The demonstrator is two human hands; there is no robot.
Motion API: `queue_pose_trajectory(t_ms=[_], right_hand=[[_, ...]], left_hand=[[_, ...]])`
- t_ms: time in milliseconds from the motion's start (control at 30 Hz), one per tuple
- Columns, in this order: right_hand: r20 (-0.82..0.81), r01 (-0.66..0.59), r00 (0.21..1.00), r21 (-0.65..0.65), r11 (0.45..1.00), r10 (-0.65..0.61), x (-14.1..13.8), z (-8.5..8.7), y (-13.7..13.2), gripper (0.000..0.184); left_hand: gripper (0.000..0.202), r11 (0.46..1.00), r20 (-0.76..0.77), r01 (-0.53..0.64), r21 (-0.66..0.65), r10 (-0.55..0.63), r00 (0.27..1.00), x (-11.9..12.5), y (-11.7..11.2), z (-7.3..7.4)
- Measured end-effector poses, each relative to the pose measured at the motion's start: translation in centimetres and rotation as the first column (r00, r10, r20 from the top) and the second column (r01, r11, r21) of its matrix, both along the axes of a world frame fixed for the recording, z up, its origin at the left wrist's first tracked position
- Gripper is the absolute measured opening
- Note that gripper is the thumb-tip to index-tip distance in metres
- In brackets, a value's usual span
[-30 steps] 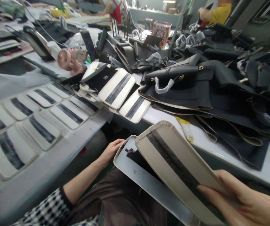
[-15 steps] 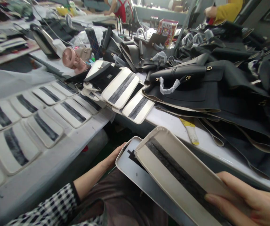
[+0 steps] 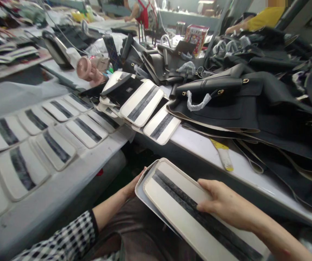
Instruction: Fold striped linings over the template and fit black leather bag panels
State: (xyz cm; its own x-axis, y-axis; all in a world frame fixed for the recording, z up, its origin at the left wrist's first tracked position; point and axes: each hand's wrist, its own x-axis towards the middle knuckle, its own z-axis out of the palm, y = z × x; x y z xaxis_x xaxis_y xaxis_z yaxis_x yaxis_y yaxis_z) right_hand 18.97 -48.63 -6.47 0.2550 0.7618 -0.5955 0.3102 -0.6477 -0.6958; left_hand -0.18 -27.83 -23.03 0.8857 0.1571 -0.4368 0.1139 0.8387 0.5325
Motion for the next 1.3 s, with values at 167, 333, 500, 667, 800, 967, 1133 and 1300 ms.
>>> queue_pose_trajectory(t_ms=[167, 333, 500, 667, 800, 967, 1133, 1300], right_hand=[[0.089, -0.032, 0.995, -0.063, 0.998, 0.037, 0.1, -2.3, -0.6, 0.035], [0.291, -0.085, 0.955, 0.058, 0.995, 0.064, -0.7, -5.1, -1.5, 0.061], [0.679, -0.168, 0.725, 0.34, 0.925, -0.118, -3.5, -7.4, -3.3, 0.06], [0.896, -0.467, 0.443, 0.234, 0.853, -0.004, -5.2, -7.4, -3.2, 0.058], [0.909, -0.548, 0.403, 0.147, 0.823, 0.106, -6.5, -7.5, -1.4, 0.063], [0.918, -0.601, 0.357, 0.084, 0.794, 0.173, -7.7, -9.3, 0.0, 0.061], [0.911, -0.537, 0.388, 0.101, 0.838, 0.139, -7.6, -9.8, 0.6, 0.06], [0.907, -0.495, 0.406, 0.114, 0.861, 0.113, -8.4, -10.0, 1.2, 0.055]], left_hand=[[0.07, 0.996, -0.001, -0.031, -0.079, 0.031, 1.0, 0.0, -0.2, 0.2], [0.069, 0.993, 0.0, -0.033, -0.115, 0.033, 0.999, 0.0, -0.4, -0.3], [0.074, 0.994, 0.0, -0.022, -0.108, 0.022, 1.0, 0.1, -0.3, -0.1], [0.078, 0.998, -0.05, -0.018, -0.055, 0.015, 0.999, 0.1, -0.1, -0.8], [0.077, 0.994, -0.021, 0.063, -0.093, -0.065, 0.998, 0.0, -0.2, -1.4], [0.08, 0.971, 0.052, 0.189, -0.146, -0.183, 0.982, 0.0, -0.2, -1.2], [0.082, 0.977, 0.036, 0.181, -0.116, -0.178, 0.983, 0.2, -0.1, -1.0], [0.084, 0.969, 0.058, 0.213, -0.125, -0.207, 0.977, 0.1, 0.3, -1.2]])
